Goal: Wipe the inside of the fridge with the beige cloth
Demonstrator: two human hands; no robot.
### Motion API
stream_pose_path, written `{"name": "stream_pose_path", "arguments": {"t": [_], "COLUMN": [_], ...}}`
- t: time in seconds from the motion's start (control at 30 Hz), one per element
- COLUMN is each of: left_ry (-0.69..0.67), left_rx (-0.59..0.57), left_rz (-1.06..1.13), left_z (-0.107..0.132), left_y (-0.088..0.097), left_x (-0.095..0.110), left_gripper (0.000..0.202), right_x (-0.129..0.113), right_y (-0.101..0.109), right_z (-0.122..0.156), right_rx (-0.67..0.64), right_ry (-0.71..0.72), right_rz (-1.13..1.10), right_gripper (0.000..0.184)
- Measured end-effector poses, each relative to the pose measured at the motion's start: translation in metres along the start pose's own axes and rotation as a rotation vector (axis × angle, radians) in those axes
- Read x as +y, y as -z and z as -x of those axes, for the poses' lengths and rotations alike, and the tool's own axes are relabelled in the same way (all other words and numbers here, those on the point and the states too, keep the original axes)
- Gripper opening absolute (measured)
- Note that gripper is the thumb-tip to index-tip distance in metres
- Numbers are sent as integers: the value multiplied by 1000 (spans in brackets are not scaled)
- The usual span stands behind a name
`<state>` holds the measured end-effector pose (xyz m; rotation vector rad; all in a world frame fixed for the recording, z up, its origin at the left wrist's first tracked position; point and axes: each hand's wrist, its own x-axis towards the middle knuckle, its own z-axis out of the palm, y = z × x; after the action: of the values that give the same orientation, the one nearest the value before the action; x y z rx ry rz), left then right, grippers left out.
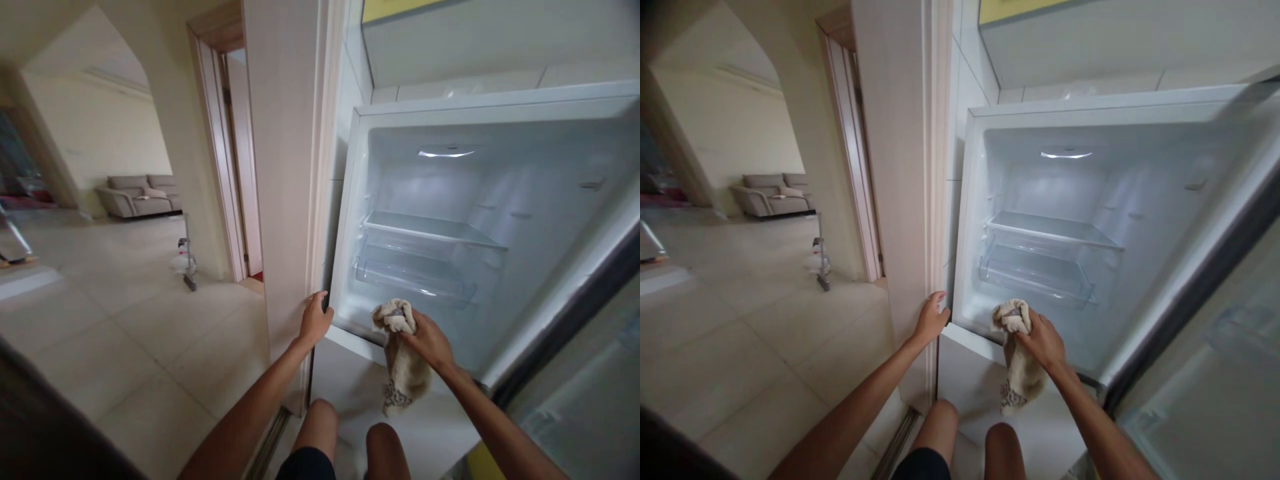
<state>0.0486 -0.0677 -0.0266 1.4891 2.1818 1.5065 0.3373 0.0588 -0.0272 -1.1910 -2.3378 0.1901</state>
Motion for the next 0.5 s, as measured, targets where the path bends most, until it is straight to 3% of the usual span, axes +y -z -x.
{"name": "stream_pose_path", "arguments": {"t": [0.13,0.23,0.37,0.5], "left_ry": [-18,-50,-105,-14], "left_rx": [3,-15,-45,-34], "left_rz": [-25,-36,-93,-27], "left_z": [-27,-48,-72,-93], "left_y": [5,6,3,-14], "left_x": [-1,2,17,31], "left_gripper": [51,55,68,75], "right_x": [29,52,67,76], "right_y": [-53,-83,-101,-109], "right_z": [11,32,50,49], "right_rx": [-105,-29,65,88], "right_ry": [-137,-142,-41,-54], "right_rz": [86,218,250,212], "right_gripper": [49,46,49,52]}}
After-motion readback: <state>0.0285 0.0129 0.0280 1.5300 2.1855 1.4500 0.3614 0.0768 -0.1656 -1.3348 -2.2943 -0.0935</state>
